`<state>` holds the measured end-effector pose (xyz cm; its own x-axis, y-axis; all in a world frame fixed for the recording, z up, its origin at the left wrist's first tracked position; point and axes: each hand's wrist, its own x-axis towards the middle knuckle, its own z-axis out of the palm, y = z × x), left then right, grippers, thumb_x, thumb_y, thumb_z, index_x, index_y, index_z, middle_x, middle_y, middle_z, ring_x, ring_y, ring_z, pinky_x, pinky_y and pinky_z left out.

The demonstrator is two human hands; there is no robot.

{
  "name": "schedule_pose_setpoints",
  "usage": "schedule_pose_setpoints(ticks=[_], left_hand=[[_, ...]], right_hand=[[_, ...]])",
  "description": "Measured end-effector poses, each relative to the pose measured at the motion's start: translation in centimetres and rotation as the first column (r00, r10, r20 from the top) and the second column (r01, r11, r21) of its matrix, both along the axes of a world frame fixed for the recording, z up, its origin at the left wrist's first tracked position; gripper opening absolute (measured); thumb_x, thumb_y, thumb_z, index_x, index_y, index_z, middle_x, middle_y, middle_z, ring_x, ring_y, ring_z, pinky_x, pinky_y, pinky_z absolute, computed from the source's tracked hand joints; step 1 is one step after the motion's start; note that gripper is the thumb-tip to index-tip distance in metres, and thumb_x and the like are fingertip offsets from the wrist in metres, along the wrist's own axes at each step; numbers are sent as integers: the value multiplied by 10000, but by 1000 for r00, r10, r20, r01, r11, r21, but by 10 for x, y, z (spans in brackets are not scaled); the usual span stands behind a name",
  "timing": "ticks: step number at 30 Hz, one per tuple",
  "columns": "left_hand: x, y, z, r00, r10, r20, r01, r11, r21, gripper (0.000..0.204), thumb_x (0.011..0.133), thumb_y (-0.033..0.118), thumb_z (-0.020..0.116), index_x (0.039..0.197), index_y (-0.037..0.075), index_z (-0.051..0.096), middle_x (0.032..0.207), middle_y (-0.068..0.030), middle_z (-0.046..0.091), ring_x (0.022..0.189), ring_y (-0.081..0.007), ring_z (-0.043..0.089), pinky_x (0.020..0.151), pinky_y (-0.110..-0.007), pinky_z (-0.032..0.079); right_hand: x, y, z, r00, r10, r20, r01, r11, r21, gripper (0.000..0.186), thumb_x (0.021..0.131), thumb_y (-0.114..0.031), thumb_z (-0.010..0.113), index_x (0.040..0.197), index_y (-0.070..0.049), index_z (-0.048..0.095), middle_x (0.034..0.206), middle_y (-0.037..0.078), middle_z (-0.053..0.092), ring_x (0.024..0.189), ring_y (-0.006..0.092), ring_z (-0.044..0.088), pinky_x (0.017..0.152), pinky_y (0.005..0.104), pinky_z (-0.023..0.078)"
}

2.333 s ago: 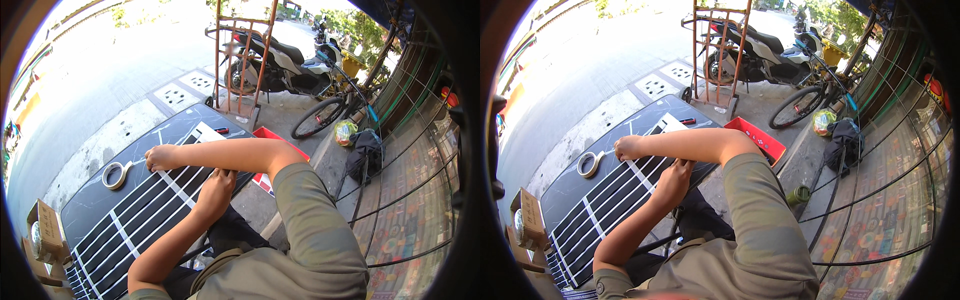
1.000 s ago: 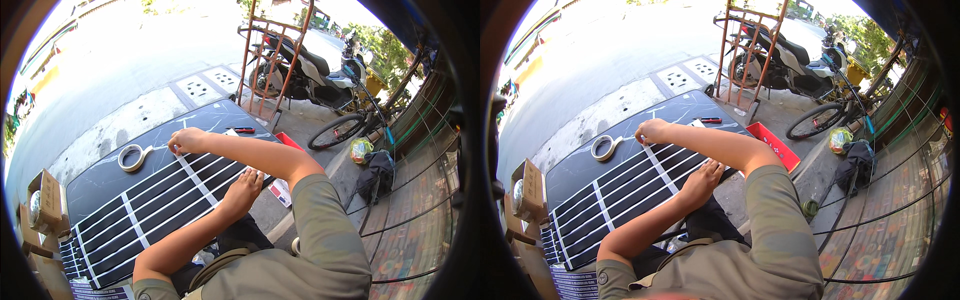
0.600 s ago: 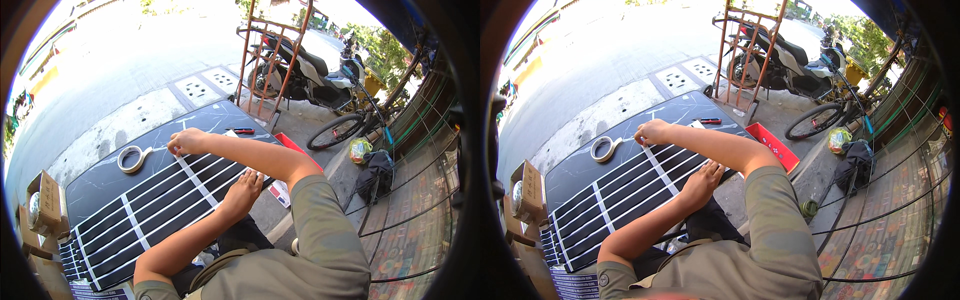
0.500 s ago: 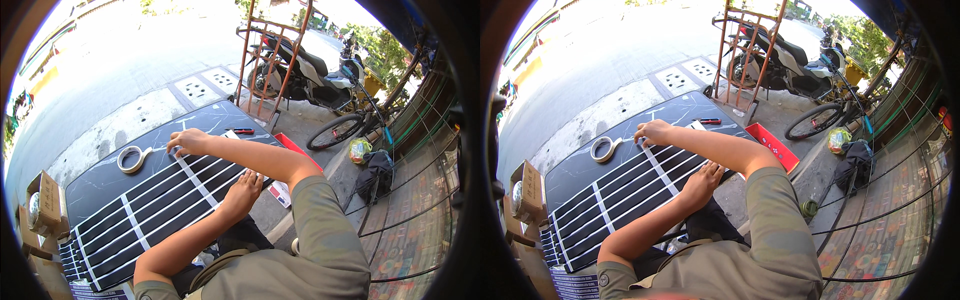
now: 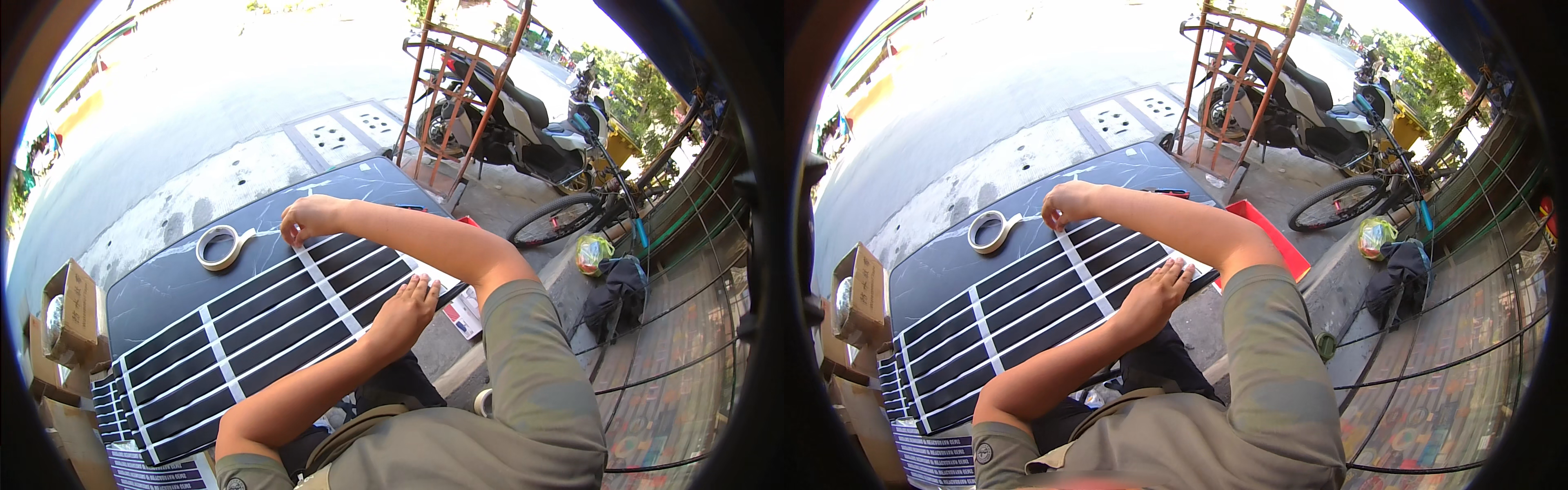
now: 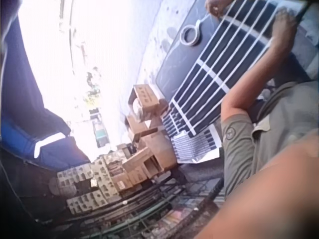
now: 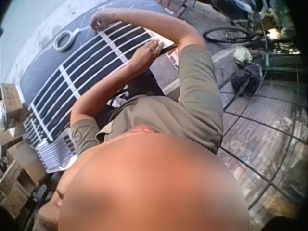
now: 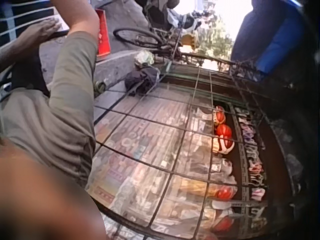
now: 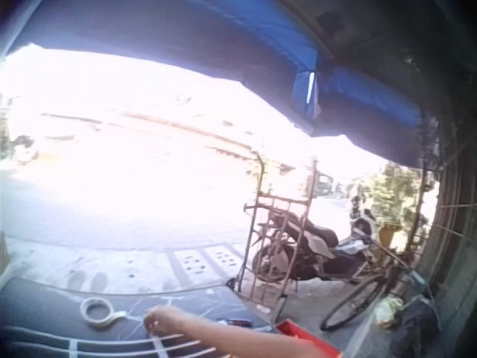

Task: The person applies strips of white tape to a large black rectangular panel resting on a table. They smooth the tape down with their hands and peel off the backing from the tape roll. The person then flips the panel over to reveal printed text on the other side.

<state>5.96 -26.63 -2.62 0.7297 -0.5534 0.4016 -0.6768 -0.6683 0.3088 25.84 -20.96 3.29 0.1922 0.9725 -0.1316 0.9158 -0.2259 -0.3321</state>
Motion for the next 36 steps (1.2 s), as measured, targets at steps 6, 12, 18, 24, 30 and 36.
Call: schedule_pose_setpoints(ticks=[6,12,18,24,30,36], left_hand=[[2,-4,-6,999,25,46,-25,1000,3,541,897,16,544,1423,-100,495,1433,-321,537,1364,-426,538,1145,-437,452],[5,-14,-15,998,45,54,-45,999,-4,519,947,66,532,1423,-134,483,1422,-379,518,1332,-458,563,1138,-471,461],[8,-18,-17,996,47,73,-45,999,-28,513,939,70,542,1401,-148,504,1397,-390,535,1311,-469,579,1116,-480,473],[9,-17,-20,993,53,105,-50,998,-32,508,932,73,544,1393,-140,522,1394,-375,552,1314,-455,582,1116,-462,475],[-11,8,56,992,-61,-113,73,991,110,451,945,291,682,1160,-106,701,1231,-356,659,1134,-444,692,965,-492,562],[30,146,153,698,659,-282,-607,752,257,406,949,362,657,970,-29,763,858,-205,746,885,-297,751,806,-434,588]], right_hand=[[4,2,3,998,58,-13,-58,998,-21,118,847,-175,765,953,-122,758,1010,70,698,992,277,680,863,407,534],[2,-5,1,992,-63,-109,72,995,75,219,838,-202,824,1041,-129,785,1057,43,699,952,249,691,826,387,559],[-3,-4,-1,995,-11,-103,24,991,130,40,909,-69,729,916,-52,765,961,54,716,916,238,709,826,348,566],[-9,-10,-10,963,122,242,-165,972,165,45,964,-103,678,969,-61,692,1018,57,675,964,269,711,836,369,582],[-9,-16,-18,943,131,305,-180,974,138,91,1003,-77,603,1073,-19,604,1029,123,626,986,305,683,874,381,562],[-8,-22,-5,976,138,170,-161,978,129,162,984,-51,602,1145,-27,598,1096,157,693,990,332,696,880,382,548]])
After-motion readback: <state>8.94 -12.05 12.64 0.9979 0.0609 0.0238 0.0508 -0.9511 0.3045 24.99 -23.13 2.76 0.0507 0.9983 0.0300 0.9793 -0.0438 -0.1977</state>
